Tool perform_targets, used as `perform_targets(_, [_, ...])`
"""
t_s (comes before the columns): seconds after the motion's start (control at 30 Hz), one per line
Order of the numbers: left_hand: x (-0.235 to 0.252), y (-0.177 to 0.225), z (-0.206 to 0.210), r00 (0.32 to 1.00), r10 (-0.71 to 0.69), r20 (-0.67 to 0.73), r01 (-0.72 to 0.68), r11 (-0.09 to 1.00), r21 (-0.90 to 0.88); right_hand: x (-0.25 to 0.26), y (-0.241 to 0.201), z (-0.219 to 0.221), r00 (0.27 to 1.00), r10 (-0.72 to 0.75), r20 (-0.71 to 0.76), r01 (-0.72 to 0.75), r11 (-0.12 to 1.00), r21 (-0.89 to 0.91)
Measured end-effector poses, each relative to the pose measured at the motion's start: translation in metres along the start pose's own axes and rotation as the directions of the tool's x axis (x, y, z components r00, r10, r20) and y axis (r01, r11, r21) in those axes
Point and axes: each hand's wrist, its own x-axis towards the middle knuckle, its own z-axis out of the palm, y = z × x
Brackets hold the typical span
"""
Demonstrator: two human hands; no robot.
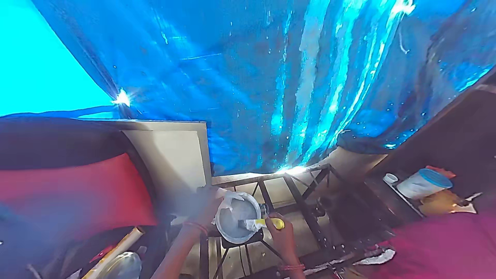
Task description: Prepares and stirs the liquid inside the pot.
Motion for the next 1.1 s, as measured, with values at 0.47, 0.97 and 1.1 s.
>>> perform_targets(0.47, [-0.002,-0.004,-0.001,1.000,-0.014,-0.012,0.013,0.996,-0.091,0.002,0.016,0.001,0.995,-0.060,-0.076,0.063,0.997,0.036])
perform_targets(0.97, [-0.011,-0.020,0.003,0.990,-0.103,-0.092,0.083,0.977,-0.196,0.006,0.009,-0.001,0.984,-0.041,-0.171,0.030,0.997,-0.069])
perform_targets(1.1, [-0.011,-0.022,0.002,0.990,-0.072,-0.120,0.051,0.983,-0.175,0.002,0.007,0.006,1.000,-0.015,-0.027,0.015,1.000,-0.005])
